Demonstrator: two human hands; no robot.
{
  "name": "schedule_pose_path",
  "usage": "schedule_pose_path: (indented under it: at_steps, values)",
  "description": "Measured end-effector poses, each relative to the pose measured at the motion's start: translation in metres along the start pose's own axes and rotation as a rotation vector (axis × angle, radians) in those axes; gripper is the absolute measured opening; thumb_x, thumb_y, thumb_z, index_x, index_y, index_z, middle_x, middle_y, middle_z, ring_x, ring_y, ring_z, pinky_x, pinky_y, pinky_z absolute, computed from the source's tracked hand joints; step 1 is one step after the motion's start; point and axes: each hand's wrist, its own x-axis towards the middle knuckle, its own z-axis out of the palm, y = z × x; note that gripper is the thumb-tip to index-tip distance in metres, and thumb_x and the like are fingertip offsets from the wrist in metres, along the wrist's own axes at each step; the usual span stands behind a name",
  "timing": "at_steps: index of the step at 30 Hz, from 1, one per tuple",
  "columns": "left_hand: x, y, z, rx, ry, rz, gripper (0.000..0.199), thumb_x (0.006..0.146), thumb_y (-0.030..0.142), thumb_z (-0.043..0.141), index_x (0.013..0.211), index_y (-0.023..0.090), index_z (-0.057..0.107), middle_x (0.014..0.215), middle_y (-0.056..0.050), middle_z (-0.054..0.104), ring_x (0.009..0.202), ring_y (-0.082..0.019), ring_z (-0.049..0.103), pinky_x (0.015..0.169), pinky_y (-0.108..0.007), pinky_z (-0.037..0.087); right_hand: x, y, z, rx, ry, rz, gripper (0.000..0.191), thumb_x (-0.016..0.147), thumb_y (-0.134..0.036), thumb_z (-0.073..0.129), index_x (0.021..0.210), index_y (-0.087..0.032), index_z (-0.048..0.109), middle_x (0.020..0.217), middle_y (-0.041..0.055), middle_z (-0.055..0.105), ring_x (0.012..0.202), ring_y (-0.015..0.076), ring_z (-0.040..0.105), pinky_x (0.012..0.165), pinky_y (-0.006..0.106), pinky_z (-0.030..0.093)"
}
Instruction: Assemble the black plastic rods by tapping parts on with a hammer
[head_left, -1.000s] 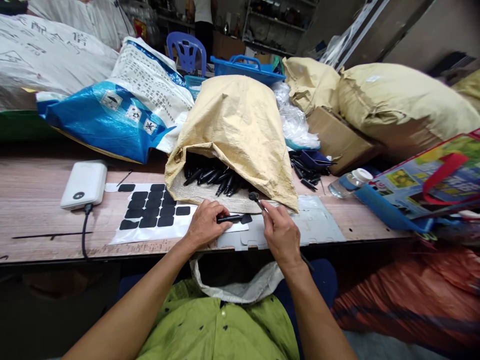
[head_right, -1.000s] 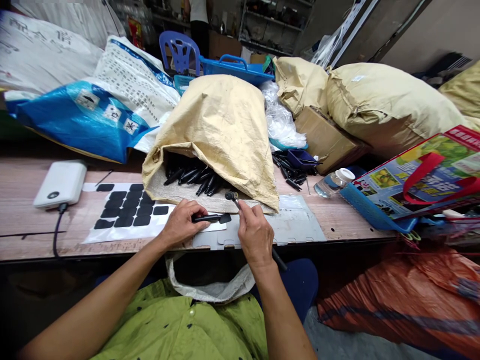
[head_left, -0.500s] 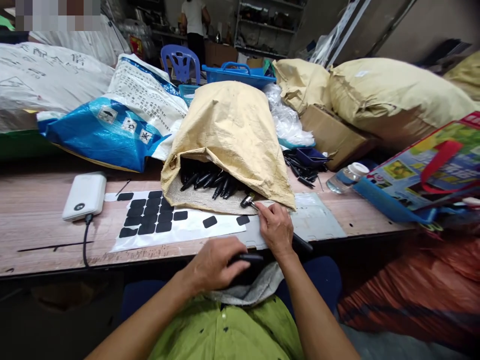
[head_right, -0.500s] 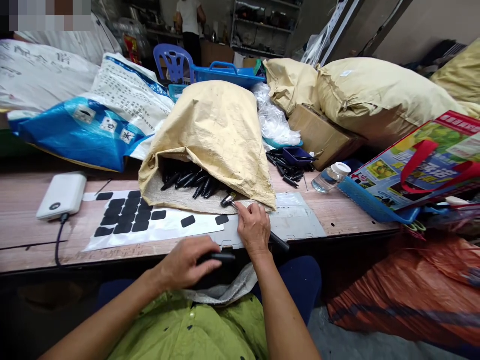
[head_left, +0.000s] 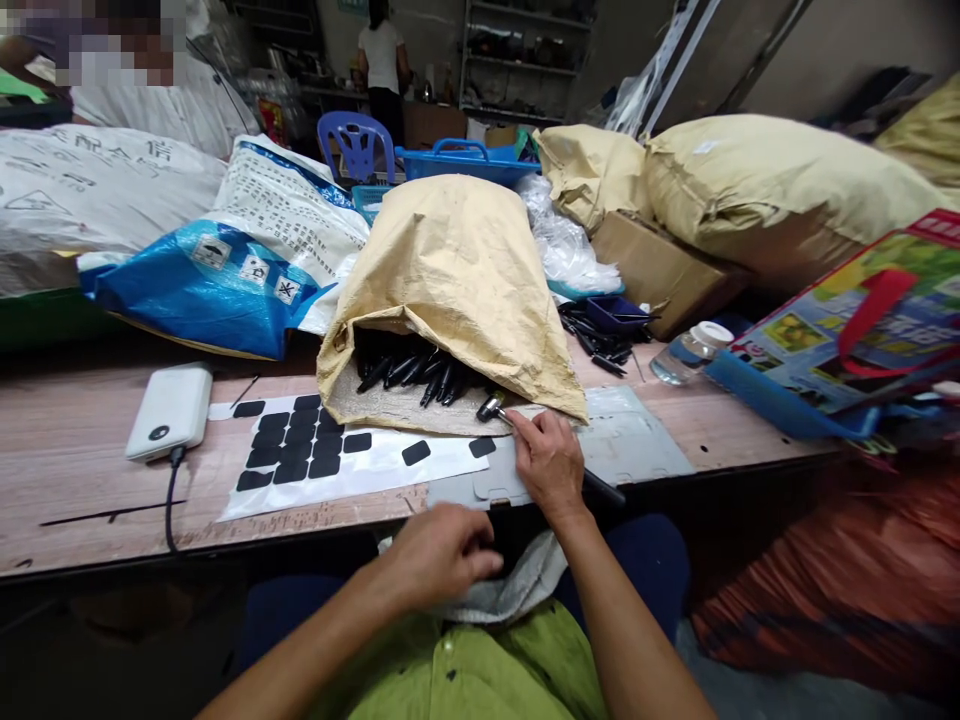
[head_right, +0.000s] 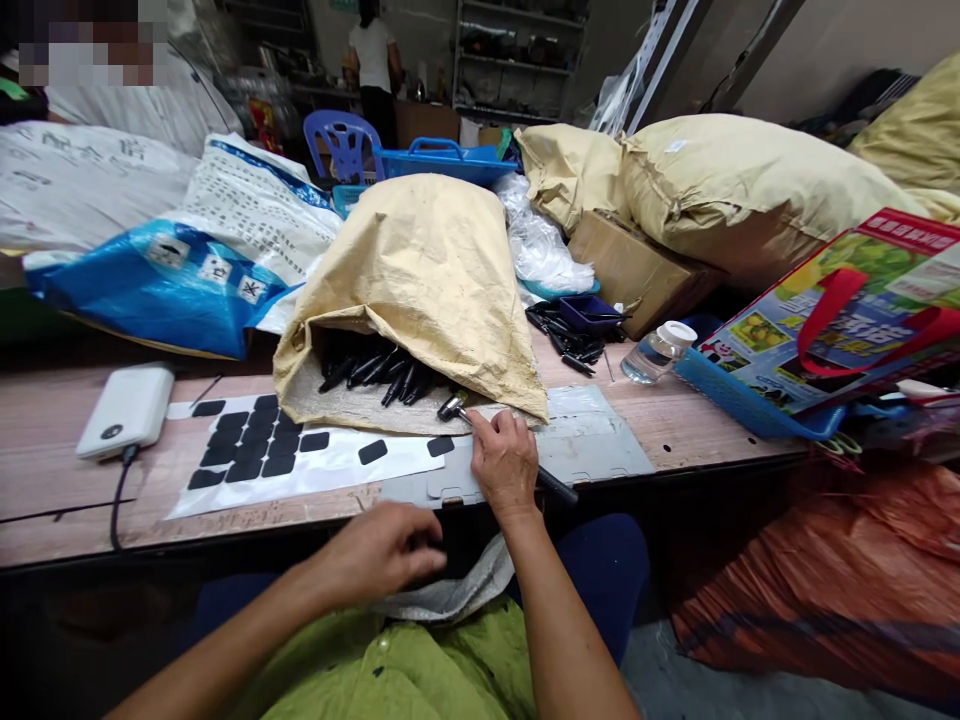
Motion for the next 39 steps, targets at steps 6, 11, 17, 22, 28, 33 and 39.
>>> schedule_pose_path:
  at_steps: [6, 11, 17, 22, 28, 33, 39]
  values:
    - [0.060, -0.039, -0.098, 0.316, 0.840, -0.200, 0.025, 0.091, 0.033, 0.061, 0.112, 0.023, 0.069, 0.108, -0.008, 0.069, 0.102, -0.026, 0.063, 0.081, -0.035, 0.049, 0.000, -0.001, -0.001, -0.003, -0.005, 0.006, 0.033, 0.101, -0.027, 0.052, 0.128, -0.034, 0.069, 0.092, 0.0049, 0.056, 0.089, 0.0203, 0.044, 0.080, 0.031, 0.032]
    - [0.091, -0.069, -0.124, 0.557, 0.852, -0.254, 0.021, 0.089, 0.033, 0.062, 0.105, 0.021, 0.068, 0.107, -0.011, 0.065, 0.108, -0.031, 0.057, 0.084, -0.039, 0.049, 0.000, -0.002, -0.002, -0.005, -0.011, 0.009, 0.032, 0.101, -0.029, 0.052, 0.128, -0.034, 0.069, 0.093, 0.0049, 0.056, 0.089, 0.0204, 0.044, 0.080, 0.031, 0.032]
    - [0.085, -0.075, -0.120, 0.625, 0.822, -0.210, 0.021, 0.094, 0.036, 0.058, 0.101, 0.019, 0.067, 0.104, -0.012, 0.064, 0.104, -0.031, 0.056, 0.083, -0.040, 0.046, 0.000, -0.003, -0.003, -0.004, -0.024, 0.018, 0.034, 0.101, -0.028, 0.051, 0.129, -0.033, 0.068, 0.094, 0.0054, 0.056, 0.090, 0.0207, 0.044, 0.080, 0.032, 0.032]
    - [0.054, -0.071, -0.096, 0.448, 0.874, -0.169, 0.022, 0.099, 0.036, 0.051, 0.106, 0.020, 0.065, 0.102, -0.010, 0.068, 0.099, -0.029, 0.057, 0.083, -0.040, 0.043, 0.000, -0.003, -0.004, -0.006, -0.025, 0.021, 0.033, 0.101, -0.028, 0.051, 0.129, -0.032, 0.069, 0.093, 0.0059, 0.056, 0.089, 0.0209, 0.044, 0.079, 0.032, 0.032]
    - [0.032, -0.052, -0.047, 0.388, 0.613, 0.092, 0.016, 0.098, 0.034, 0.057, 0.106, 0.024, 0.067, 0.101, -0.005, 0.070, 0.098, -0.026, 0.057, 0.084, -0.040, 0.039, 0.000, -0.003, -0.003, -0.003, -0.027, 0.024, 0.033, 0.100, -0.027, 0.051, 0.128, -0.032, 0.069, 0.094, 0.0055, 0.056, 0.090, 0.0210, 0.045, 0.080, 0.032, 0.032]
    - [0.031, -0.052, -0.038, 0.354, 0.620, 0.085, 0.016, 0.095, 0.033, 0.062, 0.107, 0.023, 0.067, 0.102, -0.005, 0.069, 0.100, -0.026, 0.056, 0.085, -0.040, 0.039, 0.000, -0.002, -0.002, 0.007, -0.020, 0.018, 0.034, 0.100, -0.026, 0.052, 0.128, -0.031, 0.069, 0.093, 0.0056, 0.056, 0.089, 0.0209, 0.044, 0.080, 0.032, 0.032]
    - [0.038, -0.054, -0.043, 0.210, 0.601, 0.115, 0.019, 0.087, 0.037, 0.072, 0.101, 0.023, 0.070, 0.098, -0.004, 0.069, 0.097, -0.025, 0.056, 0.087, -0.038, 0.041, -0.001, -0.001, 0.000, 0.009, -0.010, 0.019, 0.033, 0.100, -0.028, 0.053, 0.128, -0.032, 0.069, 0.093, 0.0051, 0.056, 0.089, 0.0206, 0.045, 0.080, 0.032, 0.033]
